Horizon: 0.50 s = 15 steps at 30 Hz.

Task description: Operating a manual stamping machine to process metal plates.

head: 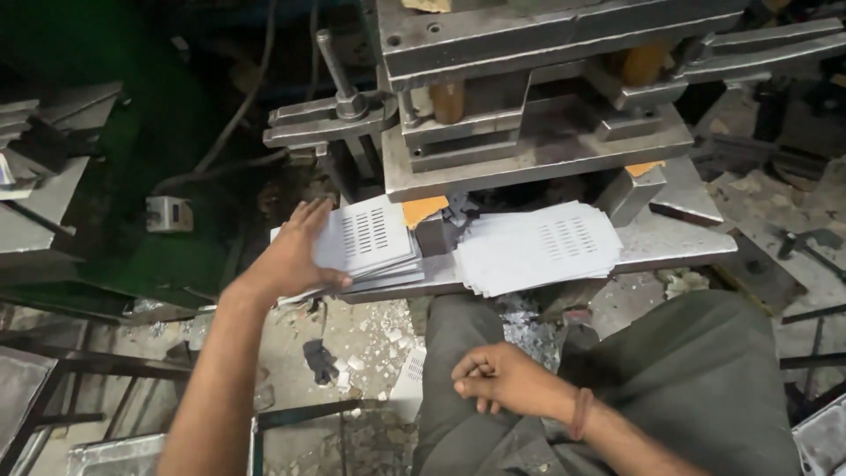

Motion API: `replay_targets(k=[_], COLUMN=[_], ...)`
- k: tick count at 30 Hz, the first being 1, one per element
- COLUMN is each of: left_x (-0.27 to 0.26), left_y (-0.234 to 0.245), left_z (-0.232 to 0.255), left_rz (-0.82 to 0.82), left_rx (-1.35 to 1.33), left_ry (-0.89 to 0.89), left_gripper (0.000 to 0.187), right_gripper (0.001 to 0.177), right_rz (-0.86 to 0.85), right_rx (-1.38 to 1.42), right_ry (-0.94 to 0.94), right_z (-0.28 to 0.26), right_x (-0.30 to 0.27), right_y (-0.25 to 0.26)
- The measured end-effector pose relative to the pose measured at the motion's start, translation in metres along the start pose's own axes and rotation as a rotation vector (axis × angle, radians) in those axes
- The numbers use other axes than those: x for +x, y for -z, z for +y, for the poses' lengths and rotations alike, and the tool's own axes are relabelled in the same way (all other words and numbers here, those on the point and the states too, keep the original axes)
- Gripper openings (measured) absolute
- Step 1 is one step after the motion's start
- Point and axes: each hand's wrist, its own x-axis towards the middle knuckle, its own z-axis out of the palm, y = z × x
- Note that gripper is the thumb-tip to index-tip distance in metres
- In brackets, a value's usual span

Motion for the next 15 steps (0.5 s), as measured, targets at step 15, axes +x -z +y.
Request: replay_targets(k=[15], left_x=[-0.018], left_y=[0.015], left_z=[0.020], left_rz=[0.228], left_rx=[0.216], left_ry=[0.020], left_gripper=[0.135], right_gripper=[0.017], right_rz=[-0.014], right_rx=[0.057], right_ry=[-0.016], right_z=[0.011], right_x=[0.004], right_y=[0.002])
